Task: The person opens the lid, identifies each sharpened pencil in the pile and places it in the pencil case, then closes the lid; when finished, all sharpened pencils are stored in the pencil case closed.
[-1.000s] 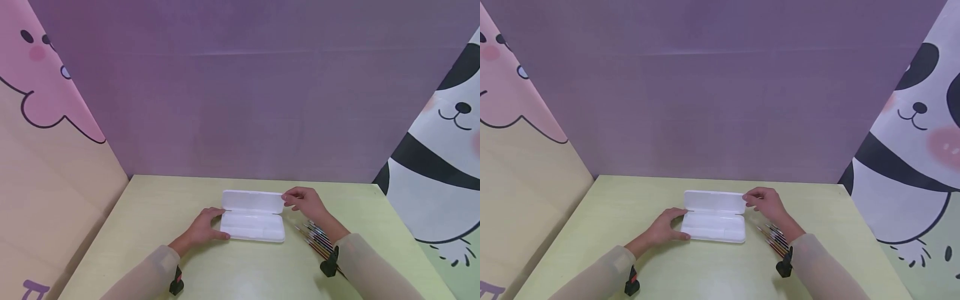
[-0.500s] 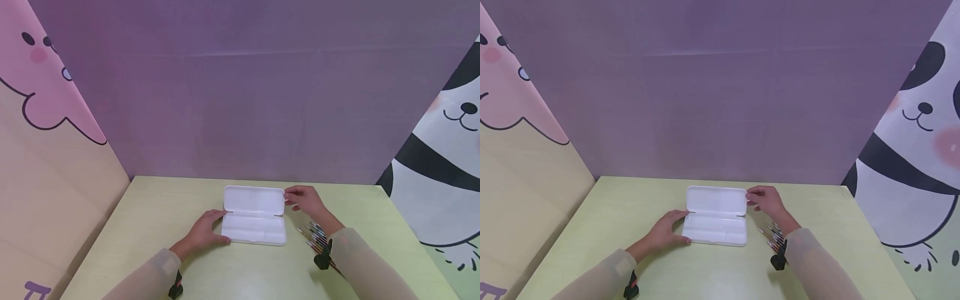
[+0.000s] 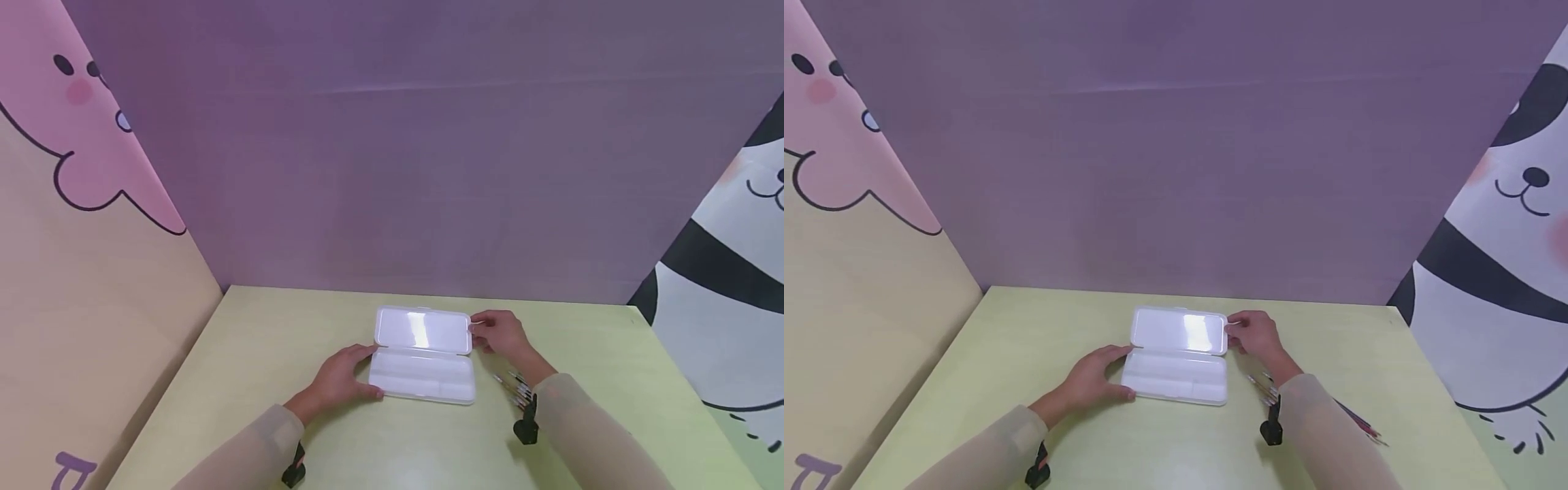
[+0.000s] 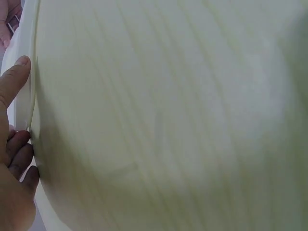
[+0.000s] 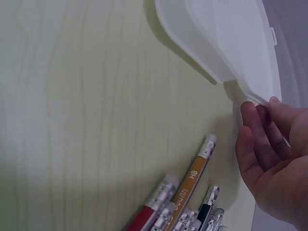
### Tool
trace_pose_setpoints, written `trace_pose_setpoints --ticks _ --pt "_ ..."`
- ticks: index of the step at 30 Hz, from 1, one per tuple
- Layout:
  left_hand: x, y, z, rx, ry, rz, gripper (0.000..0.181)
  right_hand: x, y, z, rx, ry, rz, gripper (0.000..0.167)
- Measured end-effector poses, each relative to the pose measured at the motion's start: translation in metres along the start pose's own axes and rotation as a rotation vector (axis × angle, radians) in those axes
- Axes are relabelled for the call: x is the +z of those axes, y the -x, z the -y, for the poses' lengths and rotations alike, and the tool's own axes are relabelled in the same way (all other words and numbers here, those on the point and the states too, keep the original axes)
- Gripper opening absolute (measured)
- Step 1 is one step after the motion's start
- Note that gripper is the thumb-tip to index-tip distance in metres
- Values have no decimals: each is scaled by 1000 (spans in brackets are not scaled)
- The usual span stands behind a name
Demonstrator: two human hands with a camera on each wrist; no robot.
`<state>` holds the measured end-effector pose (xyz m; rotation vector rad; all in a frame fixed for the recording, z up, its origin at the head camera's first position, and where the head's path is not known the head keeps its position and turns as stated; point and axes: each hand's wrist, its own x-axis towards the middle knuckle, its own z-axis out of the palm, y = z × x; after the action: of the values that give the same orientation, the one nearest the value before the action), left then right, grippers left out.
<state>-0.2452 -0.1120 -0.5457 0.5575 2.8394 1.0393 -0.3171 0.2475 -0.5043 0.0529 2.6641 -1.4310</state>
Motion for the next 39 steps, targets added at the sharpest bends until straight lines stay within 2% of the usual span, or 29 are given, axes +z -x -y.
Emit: trace_pose_setpoints --ticks 8,13,18,22,27,33,39 --pt "2 -2 -10 -4 2 32 93 -13 7 3 -4 1 36 34" --pt "1 -2 -10 1 -21 46 91 -21 9 3 -64 48 57 34" --pt "0 -1 -8 25 -71 49 91 -32 16 9 -165 117 85 36" --pt "-1 0 -11 43 -116 53 91 -45 29 16 -216 167 106 39" --pt "-3 -2 -12 46 -133 64 92 -62 46 11 -247 224 125 35" --pt "-7 -2 -14 49 -117 88 88 -81 71 -2 -246 260 137 30" --pt "-11 -3 -17 56 -85 93 83 -104 96 -22 -289 332 139 26"
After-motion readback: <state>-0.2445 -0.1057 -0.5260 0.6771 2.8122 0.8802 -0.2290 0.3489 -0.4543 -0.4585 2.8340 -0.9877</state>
